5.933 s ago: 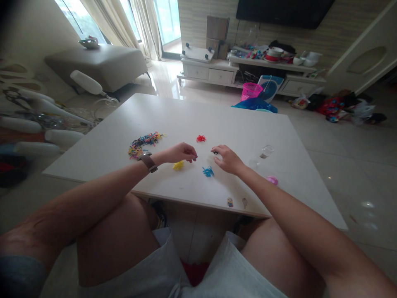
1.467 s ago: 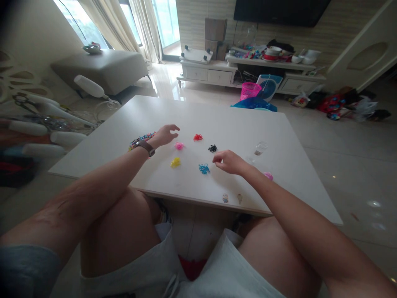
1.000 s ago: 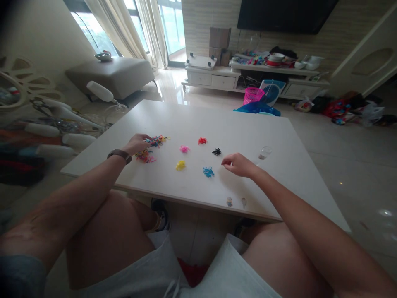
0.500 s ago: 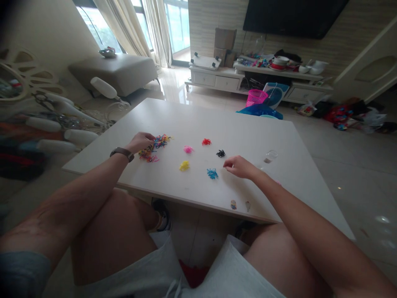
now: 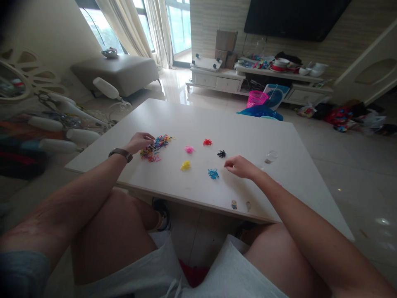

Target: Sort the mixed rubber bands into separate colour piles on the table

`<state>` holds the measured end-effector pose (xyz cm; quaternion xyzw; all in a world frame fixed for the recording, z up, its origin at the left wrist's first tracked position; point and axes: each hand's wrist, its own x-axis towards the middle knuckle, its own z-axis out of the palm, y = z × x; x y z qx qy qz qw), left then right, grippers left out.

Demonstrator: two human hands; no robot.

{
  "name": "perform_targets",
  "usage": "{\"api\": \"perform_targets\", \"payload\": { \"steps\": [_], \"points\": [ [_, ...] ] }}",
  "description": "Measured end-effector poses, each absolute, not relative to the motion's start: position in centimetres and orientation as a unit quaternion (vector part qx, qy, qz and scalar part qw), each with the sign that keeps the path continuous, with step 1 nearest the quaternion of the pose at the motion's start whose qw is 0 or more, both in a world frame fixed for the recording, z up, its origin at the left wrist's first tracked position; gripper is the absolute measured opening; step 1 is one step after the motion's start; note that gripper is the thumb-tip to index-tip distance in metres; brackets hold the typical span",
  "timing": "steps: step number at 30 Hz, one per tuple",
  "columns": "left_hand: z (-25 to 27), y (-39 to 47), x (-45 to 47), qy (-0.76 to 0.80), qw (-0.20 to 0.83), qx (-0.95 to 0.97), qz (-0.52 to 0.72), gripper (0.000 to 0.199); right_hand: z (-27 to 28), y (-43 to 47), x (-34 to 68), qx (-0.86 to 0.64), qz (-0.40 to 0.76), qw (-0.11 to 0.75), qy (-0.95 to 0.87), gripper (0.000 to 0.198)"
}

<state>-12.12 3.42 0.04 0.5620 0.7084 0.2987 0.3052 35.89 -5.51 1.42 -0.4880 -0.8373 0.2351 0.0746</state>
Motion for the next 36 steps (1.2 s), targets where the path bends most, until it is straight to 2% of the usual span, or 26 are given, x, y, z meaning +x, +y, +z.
{"api": "perform_targets", "payload": {
  "steps": [11, 18, 21, 25, 36],
  "points": [
    [-0.2, 3.8, -11.8, 0.666, 0.308, 0.603, 0.313, 0.034, 1.0, -5.3, 36.1, -0.483, 0.24, 0.073, -0.839, 0.021],
    [0.8, 3.6, -12.1, 0.629, 0.312, 0.681, 0.206, 0.035, 1.0, -5.3, 36.1, -0.486, 0.244, 0.069, -0.836, 0.022],
    [1.2, 3.3, -11.9, 0.619, 0.347, 0.684, 0.169, 0.036, 1.0, -5.3, 36.1, -0.487, 0.244, 0.062, -0.836, 0.022],
    [1.2, 3.2, -11.8, 0.618, 0.396, 0.661, 0.155, 0.033, 1.0, -5.3, 36.1, -0.485, 0.243, 0.062, -0.838, 0.022],
    [0.6, 3.8, -12.2, 0.616, 0.381, 0.673, 0.149, 0.026, 0.7, -5.1, 36.2, -0.479, 0.248, 0.06, -0.84, 0.023]
  ]
}}
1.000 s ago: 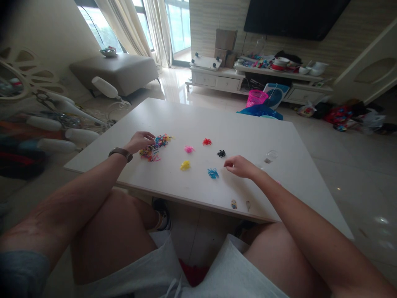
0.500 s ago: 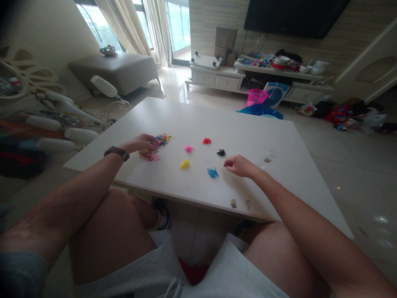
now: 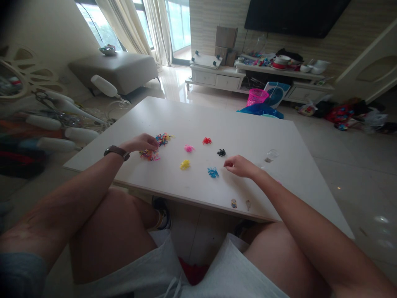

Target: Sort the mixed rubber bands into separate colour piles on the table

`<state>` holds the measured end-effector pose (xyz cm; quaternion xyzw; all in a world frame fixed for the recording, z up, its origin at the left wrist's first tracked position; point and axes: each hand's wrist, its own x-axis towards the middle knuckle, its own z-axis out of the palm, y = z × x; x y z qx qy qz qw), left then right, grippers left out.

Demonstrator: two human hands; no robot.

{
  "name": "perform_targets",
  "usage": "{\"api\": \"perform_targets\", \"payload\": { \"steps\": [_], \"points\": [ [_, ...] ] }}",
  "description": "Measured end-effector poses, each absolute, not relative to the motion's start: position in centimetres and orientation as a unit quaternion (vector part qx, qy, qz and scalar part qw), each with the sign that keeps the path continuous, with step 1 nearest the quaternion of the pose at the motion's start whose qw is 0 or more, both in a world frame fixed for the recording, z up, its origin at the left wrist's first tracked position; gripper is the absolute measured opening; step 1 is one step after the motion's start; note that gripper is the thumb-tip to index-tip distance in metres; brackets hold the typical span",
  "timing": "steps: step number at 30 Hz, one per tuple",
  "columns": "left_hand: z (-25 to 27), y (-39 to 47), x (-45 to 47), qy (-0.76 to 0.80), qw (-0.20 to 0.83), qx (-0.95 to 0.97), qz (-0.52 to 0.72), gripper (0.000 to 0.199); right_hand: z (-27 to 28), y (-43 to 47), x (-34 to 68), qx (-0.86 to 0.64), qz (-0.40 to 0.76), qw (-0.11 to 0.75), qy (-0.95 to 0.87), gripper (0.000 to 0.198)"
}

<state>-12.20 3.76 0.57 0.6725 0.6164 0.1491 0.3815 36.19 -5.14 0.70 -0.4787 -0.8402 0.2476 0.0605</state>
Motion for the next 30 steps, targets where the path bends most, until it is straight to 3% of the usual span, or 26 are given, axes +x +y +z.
{"api": "perform_targets", "payload": {
  "steps": [8, 15, 23, 30],
  "points": [
    [0.2, 4.0, -12.3, 0.633, 0.339, 0.684, 0.129, 0.026, 0.6, -5.1, 36.2, -0.478, 0.245, 0.06, -0.842, 0.022],
    [-0.3, 4.3, -12.1, 0.638, 0.36, 0.673, 0.102, 0.029, 0.6, -5.2, 36.1, -0.477, 0.249, 0.063, -0.841, 0.021],
    [-0.6, 4.6, -11.4, 0.646, 0.298, 0.702, 0.035, 0.028, 0.8, -5.3, 35.9, -0.477, 0.247, 0.055, -0.842, 0.023],
    [0.6, 4.0, -11.0, 0.626, 0.347, 0.696, 0.06, 0.02, 1.0, -5.3, 35.9, -0.475, 0.249, 0.055, -0.842, 0.022]
  ]
}}
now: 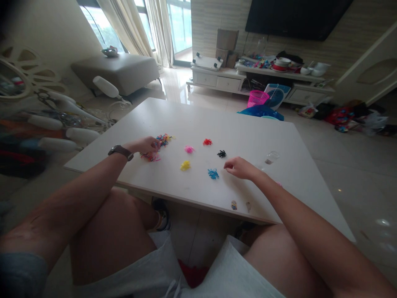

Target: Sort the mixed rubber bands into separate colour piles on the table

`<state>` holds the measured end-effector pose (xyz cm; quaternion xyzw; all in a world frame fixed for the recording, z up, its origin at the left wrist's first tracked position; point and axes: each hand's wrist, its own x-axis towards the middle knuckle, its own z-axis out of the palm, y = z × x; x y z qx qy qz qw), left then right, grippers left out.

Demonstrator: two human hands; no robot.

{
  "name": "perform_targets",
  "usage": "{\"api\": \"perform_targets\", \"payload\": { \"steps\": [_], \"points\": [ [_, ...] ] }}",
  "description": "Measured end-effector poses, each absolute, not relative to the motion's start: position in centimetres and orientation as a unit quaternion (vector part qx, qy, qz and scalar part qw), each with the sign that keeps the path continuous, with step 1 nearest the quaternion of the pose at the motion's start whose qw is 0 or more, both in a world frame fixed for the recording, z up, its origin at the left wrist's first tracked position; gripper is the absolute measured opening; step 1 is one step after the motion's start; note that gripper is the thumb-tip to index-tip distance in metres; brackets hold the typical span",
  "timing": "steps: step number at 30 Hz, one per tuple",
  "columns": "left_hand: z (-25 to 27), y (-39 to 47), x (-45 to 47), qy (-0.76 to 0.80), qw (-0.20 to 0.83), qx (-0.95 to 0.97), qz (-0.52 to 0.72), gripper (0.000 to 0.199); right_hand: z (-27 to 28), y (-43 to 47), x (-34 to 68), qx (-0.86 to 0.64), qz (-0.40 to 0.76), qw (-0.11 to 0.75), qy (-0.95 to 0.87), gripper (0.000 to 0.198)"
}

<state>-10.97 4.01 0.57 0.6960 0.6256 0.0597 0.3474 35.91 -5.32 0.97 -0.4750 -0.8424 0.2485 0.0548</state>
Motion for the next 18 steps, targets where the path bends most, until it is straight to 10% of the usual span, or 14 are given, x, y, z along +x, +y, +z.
{"api": "perform_targets", "payload": {
  "steps": [18],
  "points": [
    [2.6, -0.2, 2.5, 0.384, 0.546, 0.711, 0.221, 0.028, 3.2, -7.8, 31.4, -0.471, 0.305, 0.201, -0.803, 0.022]
  ]
}}
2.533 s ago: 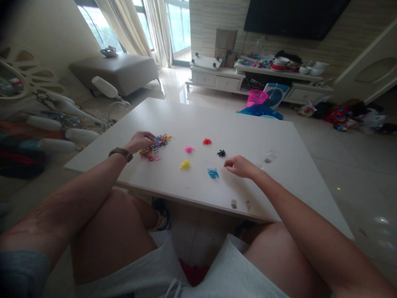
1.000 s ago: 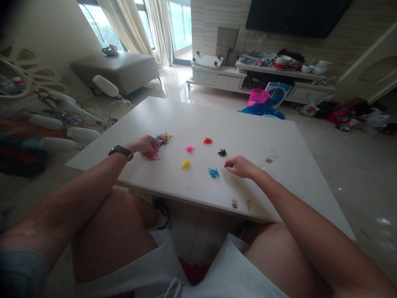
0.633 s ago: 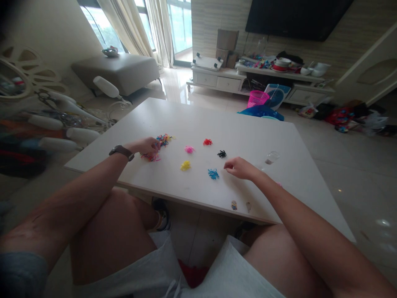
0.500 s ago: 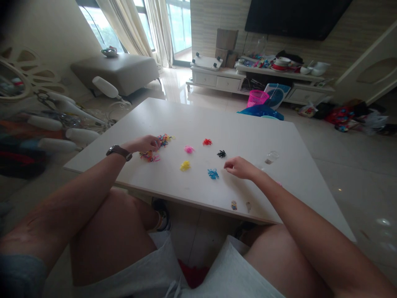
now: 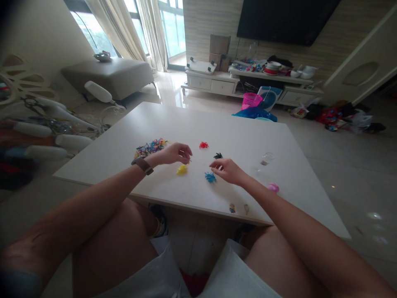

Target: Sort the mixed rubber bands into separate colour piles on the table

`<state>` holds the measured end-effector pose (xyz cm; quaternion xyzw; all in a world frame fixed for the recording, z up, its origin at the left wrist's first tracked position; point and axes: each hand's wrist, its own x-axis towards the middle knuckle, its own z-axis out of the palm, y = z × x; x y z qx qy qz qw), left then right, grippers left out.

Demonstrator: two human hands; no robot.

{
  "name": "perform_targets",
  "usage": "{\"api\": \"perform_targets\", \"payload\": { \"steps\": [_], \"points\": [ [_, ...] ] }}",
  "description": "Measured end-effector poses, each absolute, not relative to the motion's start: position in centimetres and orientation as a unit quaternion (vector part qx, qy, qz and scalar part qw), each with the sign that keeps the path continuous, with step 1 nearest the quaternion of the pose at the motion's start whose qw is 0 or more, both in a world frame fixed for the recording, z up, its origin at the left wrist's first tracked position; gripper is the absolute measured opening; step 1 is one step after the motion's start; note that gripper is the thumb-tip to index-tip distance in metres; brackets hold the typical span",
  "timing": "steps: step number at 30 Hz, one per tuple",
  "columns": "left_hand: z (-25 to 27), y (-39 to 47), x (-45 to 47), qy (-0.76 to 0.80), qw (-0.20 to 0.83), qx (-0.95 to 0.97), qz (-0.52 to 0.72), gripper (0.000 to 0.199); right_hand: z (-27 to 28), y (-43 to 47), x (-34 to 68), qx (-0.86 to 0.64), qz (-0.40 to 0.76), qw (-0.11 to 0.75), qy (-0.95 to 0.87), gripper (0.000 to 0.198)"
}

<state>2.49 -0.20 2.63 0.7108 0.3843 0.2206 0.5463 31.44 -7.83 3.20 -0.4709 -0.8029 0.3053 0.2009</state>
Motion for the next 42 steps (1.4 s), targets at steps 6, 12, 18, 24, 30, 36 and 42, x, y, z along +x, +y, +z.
{"api": "perform_targets", "payload": {
  "steps": [6, 12, 18, 24, 30, 36, 42],
  "points": [
    [1.9, -1.9, 7.5, 0.264, 0.584, 0.733, 0.228, 0.035, 3.3, -9.7, 28.5, -0.454, 0.391, 0.268, -0.755, 0.018],
    [1.6, -2.4, 9.4, 0.234, 0.597, 0.74, 0.204, 0.04, 2.6, -9.6, 29.2, -0.472, 0.343, 0.321, -0.746, 0.008],
    [1.5, -3.0, 9.7, 0.219, 0.603, 0.74, 0.202, 0.048, 1.7, -9.7, 30.0, -0.469, 0.332, 0.3, -0.762, 0.007],
    [0.8, -2.9, 9.1, 0.24, 0.583, 0.752, 0.189, 0.047, 0.8, -8.9, 30.4, -0.466, 0.281, 0.285, -0.789, 0.009],
    [0.5, -2.0, 8.2, 0.304, 0.555, 0.753, 0.181, 0.038, -0.2, -7.4, 31.5, -0.494, 0.242, 0.225, -0.804, 0.008],
    [0.9, -2.0, 7.9, 0.341, 0.563, 0.724, 0.207, 0.025, -1.1, -7.0, 31.9, -0.492, 0.239, 0.181, -0.818, 0.009],
    [1.3, -2.7, 8.5, 0.333, 0.656, 0.623, 0.266, 0.029, 0.1, -7.8, 30.5, -0.493, 0.386, 0.278, -0.728, 0.022]
  ]
}}
